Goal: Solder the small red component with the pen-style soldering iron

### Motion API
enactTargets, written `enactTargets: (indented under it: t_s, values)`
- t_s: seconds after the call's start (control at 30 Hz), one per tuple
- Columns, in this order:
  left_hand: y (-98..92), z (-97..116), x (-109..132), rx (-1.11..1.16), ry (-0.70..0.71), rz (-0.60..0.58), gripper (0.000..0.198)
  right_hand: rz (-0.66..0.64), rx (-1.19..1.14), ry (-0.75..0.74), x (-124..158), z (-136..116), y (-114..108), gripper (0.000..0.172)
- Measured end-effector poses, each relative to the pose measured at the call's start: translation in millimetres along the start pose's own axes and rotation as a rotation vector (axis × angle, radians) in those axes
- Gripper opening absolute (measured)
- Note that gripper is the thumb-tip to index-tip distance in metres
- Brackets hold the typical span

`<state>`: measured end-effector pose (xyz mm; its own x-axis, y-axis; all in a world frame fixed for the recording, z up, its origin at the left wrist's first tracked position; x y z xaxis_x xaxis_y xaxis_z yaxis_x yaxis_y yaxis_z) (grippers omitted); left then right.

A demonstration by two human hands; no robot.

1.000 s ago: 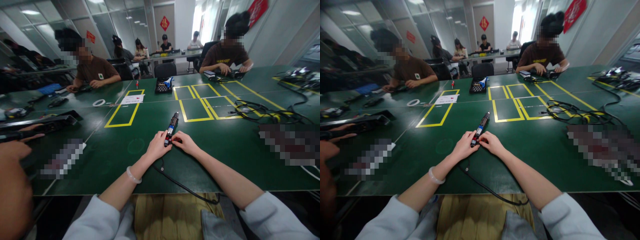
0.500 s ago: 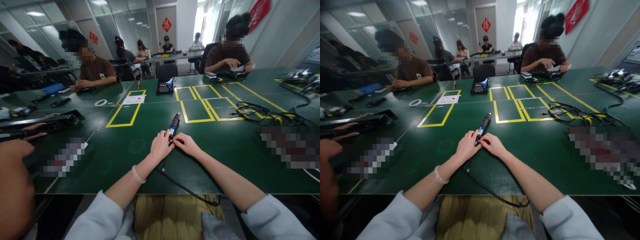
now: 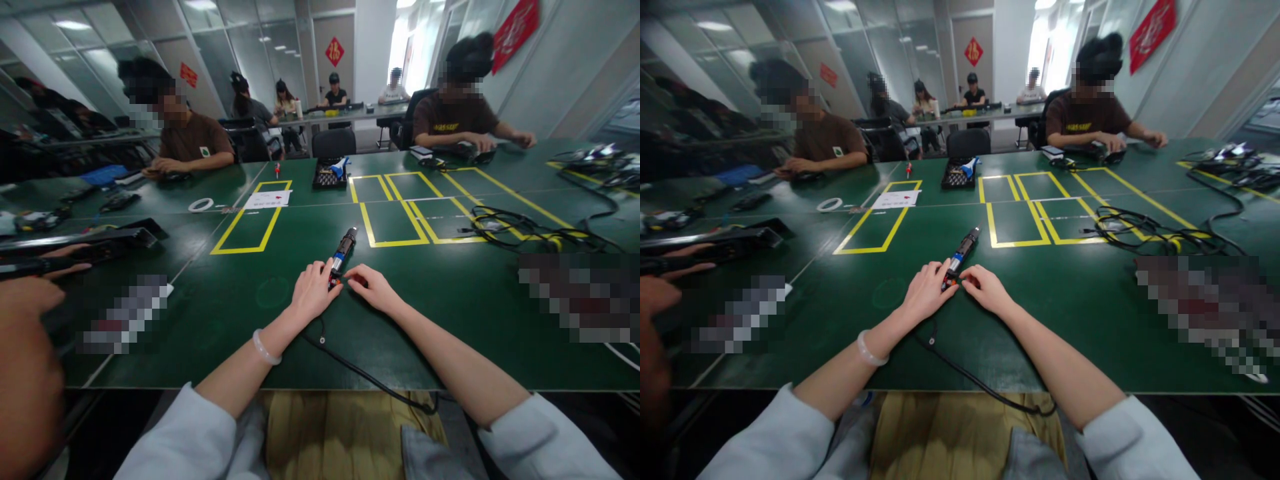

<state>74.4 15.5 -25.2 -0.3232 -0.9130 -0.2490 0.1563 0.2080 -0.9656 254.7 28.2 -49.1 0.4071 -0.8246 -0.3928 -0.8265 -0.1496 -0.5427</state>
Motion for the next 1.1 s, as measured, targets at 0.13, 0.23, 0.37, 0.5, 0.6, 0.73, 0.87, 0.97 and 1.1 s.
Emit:
enactTargets:
  t_s: [0.13, 0.23, 0.37, 0.5, 0.6, 0.73, 0.87, 0.97, 1.1]
  values:
    - [-2.5, -19.4, 1.6, -0.038, -0.030, -0.007, 0.065, -0.002, -0.010, -0.002, 0.3, -1.1, -0.6, 0.015]
    - [-6.1, -39.3, 2.2, -0.066, -0.070, -0.021, 0.065, -0.003, -0.013, 0.000, 0.5, -1.9, -1.3, 0.015]
    - [-11.3, -73.6, 2.6, -0.115, -0.146, -0.048, 0.065, -0.011, -0.005, 0.010, 0.7, -1.8, -1.4, 0.014]
    - [-15.5, -115.2, 4.4, -0.178, -0.225, -0.070, 0.067, -0.015, 0.004, 0.020, 0.6, -1.4, -1.3, 0.014]
    - [-19.4, -149.1, 6.9, -0.218, -0.281, -0.086, 0.068, -0.020, 0.009, 0.024, 0.5, -0.9, -1.2, 0.014]
    - [-26.7, -193.9, 10.3, -0.260, -0.376, -0.126, 0.068, -0.025, 0.019, 0.029, 0.4, -0.4, -0.5, 0.014]
    - [-34.2, -233.4, 13.3, -0.282, -0.470, -0.160, 0.070, -0.023, 0.018, 0.027, 0.3, -1.0, 0.2, 0.013]
    - [-39.2, -258.6, 15.8, -0.283, -0.527, -0.187, 0.070, -0.028, 0.013, 0.028, 0.1, -1.4, 0.5, 0.013]
    - [-44.7, -284.1, 18.3, -0.288, -0.593, -0.229, 0.066, -0.035, 0.014, 0.033, -0.2, -1.4, 0.3, 0.013]
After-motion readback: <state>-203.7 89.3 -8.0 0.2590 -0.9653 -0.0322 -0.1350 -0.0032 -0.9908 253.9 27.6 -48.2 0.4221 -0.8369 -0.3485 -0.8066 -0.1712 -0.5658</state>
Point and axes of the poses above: each hand's wrist, its own x-axis away from the middle knuckle, its own y-axis out of the palm, z = x × y, the point moved 2 cm from there along -x, towards the middle knuckle
